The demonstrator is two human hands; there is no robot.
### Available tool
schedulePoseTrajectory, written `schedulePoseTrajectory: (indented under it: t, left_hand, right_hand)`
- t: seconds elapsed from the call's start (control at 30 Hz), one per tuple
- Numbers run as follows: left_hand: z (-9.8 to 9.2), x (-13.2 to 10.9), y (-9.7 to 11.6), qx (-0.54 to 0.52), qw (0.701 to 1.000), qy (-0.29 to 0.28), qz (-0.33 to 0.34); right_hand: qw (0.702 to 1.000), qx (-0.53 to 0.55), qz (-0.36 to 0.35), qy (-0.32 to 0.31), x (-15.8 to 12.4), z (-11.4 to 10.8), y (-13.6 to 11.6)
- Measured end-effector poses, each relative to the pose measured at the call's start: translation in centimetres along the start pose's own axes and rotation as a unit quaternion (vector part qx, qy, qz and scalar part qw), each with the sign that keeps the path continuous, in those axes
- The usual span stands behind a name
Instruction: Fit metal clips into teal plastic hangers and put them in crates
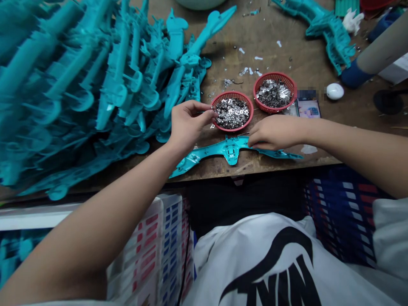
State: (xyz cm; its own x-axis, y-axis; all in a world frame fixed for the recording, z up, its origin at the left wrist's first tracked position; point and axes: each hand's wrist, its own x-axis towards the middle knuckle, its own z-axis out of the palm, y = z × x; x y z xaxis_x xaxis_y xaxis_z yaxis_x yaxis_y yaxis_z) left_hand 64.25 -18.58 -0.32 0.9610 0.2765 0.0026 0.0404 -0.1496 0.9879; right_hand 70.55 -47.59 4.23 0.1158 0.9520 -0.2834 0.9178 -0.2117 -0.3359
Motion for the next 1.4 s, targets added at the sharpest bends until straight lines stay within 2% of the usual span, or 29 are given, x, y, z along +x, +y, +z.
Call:
schedulePoseTrajectory:
  t: [0.33, 0.4, 0.5, 0.6, 0.67, 0.77, 0.87, 1.07, 1.17, 1.27, 1.4]
  left_hand:
    - [-0.2, -0.2, 0.4, 0.041, 0.999, 0.005, 0.012]
    - [-0.2, -0.2, 0.4, 0.045, 0.999, 0.004, 0.012]
    - [0.1, -0.7, 0.5, 0.046, 0.999, -0.007, 0.017]
    - [0.6, -1.9, 1.0, 0.02, 0.998, -0.048, 0.028]
    - [1.1, -3.1, 1.4, -0.006, 0.996, -0.087, 0.02]
    - [1.5, -4.7, 2.0, -0.013, 0.991, -0.133, -0.002]
    - [1.8, -5.6, 2.1, -0.016, 0.989, -0.149, -0.015]
    - [2.1, -5.9, 2.0, -0.046, 0.981, -0.178, -0.059]
    - [2.1, -5.9, 2.0, -0.055, 0.979, -0.191, -0.056]
    - [1.9, -5.4, 1.7, -0.049, 0.984, -0.171, -0.031]
    - [1.5, -4.0, 1.2, -0.035, 0.993, -0.115, -0.006]
  right_hand:
    - [1.0, 0.004, -0.006, 0.008, -0.2, 0.1, 0.2]
    - [1.0, 0.002, 0.005, 0.031, -0.2, 0.4, 0.3]
    - [0.987, 0.021, 0.045, 0.155, 0.0, 1.0, 0.5]
    - [0.95, 0.071, 0.068, 0.296, 0.4, 1.5, 0.4]
    - [0.934, 0.097, 0.054, 0.34, 0.5, 1.6, 0.2]
    - [0.931, 0.121, 0.018, 0.343, 0.5, 1.5, -0.3]
    - [0.937, 0.134, -0.001, 0.323, 0.5, 1.4, -0.7]
    - [0.961, 0.085, -0.004, 0.264, 0.8, 1.8, -1.2]
    - [0.957, 0.082, 0.0, 0.279, 0.9, 2.1, -1.6]
    - [0.942, 0.097, 0.042, 0.32, 0.7, 1.7, -1.9]
    - [0.925, 0.113, 0.138, 0.336, 0.2, 0.7, -2.4]
